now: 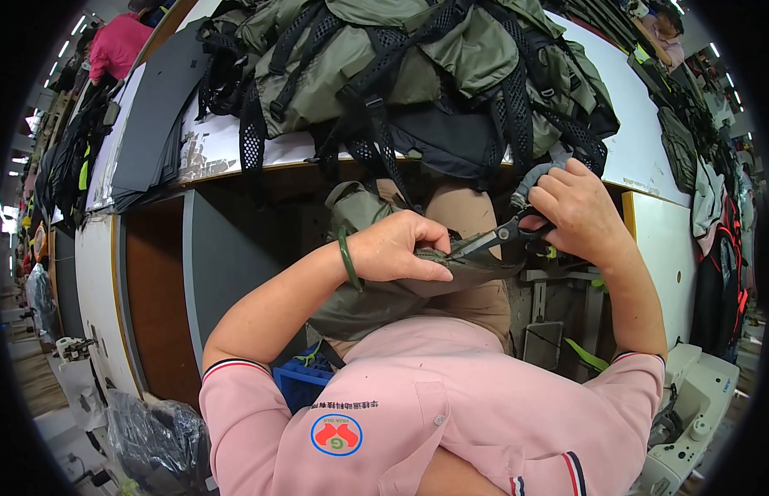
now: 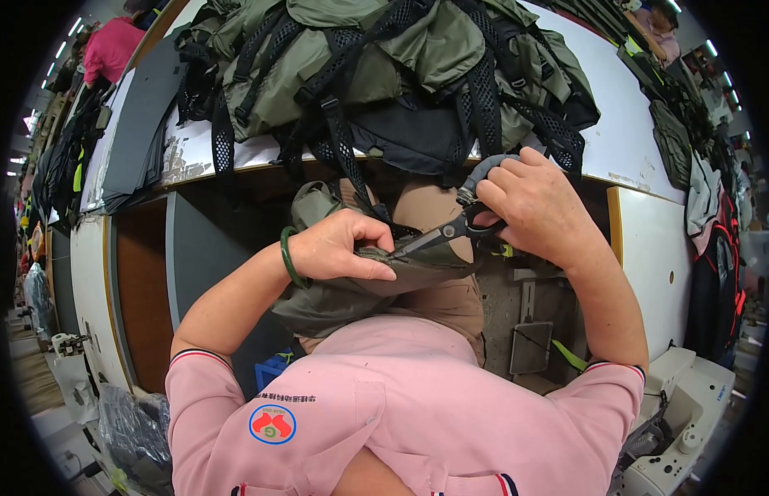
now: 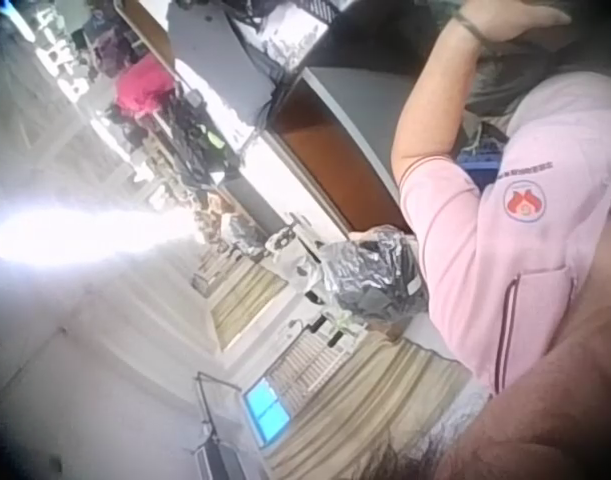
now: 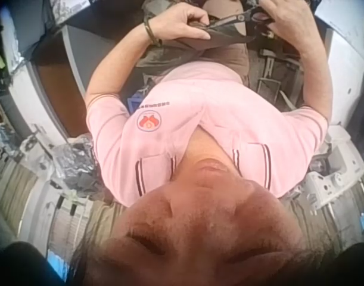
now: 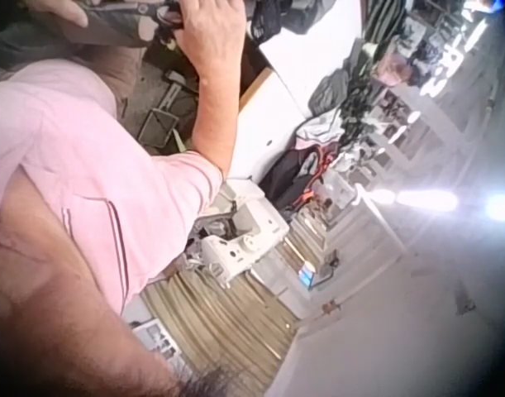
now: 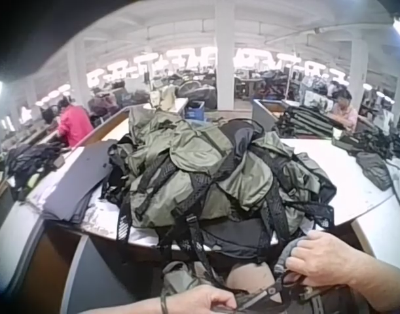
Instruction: The person is using small scissors to trim loose threads from green fabric vests or bags.
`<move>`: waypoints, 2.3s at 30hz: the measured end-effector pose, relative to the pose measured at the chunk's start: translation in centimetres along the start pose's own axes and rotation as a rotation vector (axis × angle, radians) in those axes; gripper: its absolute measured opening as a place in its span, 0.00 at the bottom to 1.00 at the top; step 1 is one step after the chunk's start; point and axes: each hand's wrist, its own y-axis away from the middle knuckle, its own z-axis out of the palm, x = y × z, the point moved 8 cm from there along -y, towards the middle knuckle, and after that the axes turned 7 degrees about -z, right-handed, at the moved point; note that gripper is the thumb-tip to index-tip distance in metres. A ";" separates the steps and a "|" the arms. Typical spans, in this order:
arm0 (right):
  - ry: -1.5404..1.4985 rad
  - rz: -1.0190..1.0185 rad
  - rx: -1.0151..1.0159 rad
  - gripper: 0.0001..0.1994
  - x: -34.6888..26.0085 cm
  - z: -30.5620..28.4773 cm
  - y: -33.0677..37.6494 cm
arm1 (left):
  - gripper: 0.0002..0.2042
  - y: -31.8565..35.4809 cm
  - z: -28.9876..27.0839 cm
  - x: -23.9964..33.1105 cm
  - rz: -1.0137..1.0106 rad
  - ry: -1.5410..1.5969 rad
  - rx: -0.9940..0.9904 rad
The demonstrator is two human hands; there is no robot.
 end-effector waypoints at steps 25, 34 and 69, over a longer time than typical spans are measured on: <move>-1.204 0.274 -0.008 0.14 -5.2 6.5 0.9 | 0.17 5.9 0.5 4.1 0.731 -0.744 0.740; -0.548 0.152 0.118 0.24 -3.7 1.9 1.4 | 0.20 6.6 0.8 3.6 0.781 -0.721 0.700; -0.763 0.091 0.086 0.15 -5.5 4.8 0.6 | 0.12 6.4 -1.3 3.5 0.481 -0.658 0.548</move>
